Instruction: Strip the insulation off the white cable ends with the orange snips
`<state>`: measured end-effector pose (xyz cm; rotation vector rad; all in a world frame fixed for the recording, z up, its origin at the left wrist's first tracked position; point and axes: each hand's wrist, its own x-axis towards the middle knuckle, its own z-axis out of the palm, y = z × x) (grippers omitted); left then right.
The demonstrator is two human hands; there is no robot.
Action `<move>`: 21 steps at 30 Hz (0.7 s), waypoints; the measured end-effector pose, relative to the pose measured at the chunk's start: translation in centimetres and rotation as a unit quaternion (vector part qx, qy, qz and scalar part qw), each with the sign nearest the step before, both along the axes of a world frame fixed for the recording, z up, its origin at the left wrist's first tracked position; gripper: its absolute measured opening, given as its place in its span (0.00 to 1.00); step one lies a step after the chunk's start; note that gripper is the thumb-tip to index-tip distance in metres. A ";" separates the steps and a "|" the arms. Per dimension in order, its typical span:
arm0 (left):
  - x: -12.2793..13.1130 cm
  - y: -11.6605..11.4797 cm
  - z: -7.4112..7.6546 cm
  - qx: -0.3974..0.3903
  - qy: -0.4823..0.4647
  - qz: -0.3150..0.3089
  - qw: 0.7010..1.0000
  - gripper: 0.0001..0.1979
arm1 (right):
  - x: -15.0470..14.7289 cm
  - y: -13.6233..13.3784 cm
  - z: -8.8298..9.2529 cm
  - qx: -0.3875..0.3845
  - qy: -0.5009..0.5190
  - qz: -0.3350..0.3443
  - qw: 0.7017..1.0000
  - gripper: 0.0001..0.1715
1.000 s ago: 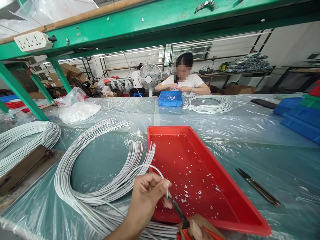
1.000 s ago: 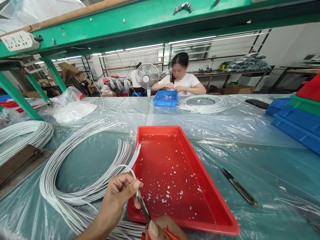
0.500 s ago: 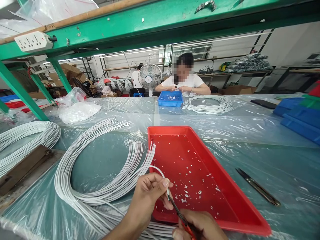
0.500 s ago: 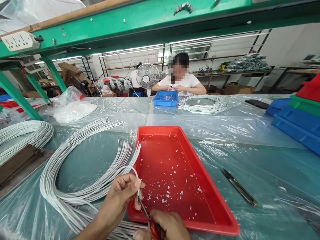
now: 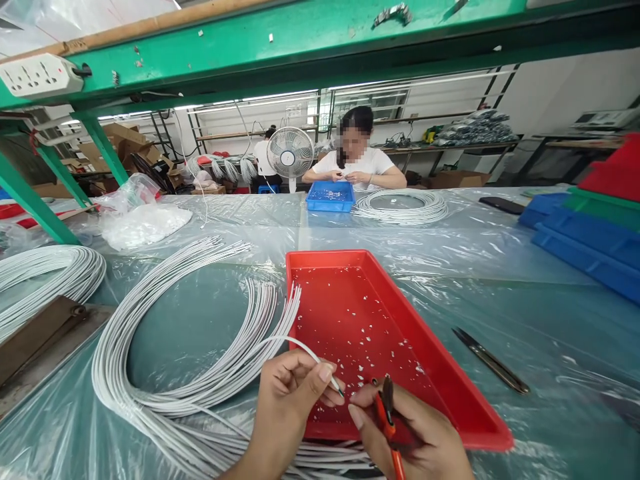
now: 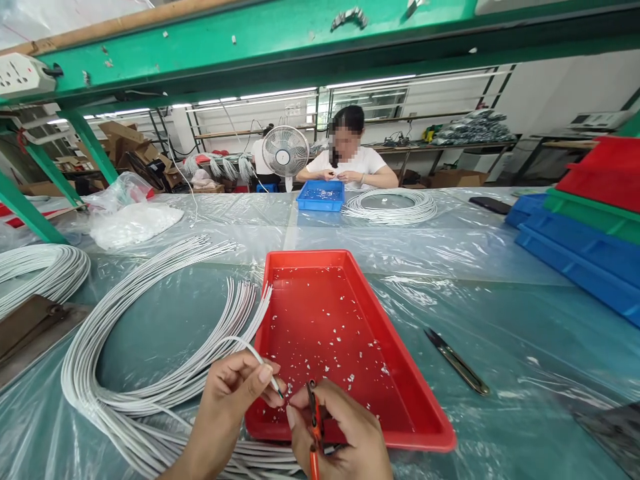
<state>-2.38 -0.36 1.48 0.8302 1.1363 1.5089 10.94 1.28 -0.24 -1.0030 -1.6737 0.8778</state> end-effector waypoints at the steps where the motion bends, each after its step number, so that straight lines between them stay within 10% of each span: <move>1: 0.2 0.0 -0.1 0.001 0.001 0.005 1.000 0.11 | 0.0 0.0 0.1 0.013 0.005 -0.004 1.000 0.04; 21: 1.5 -0.5 -2.1 0.014 0.028 0.045 0.998 0.09 | 0.5 0.6 -1.0 0.225 -0.047 -0.034 0.973 0.09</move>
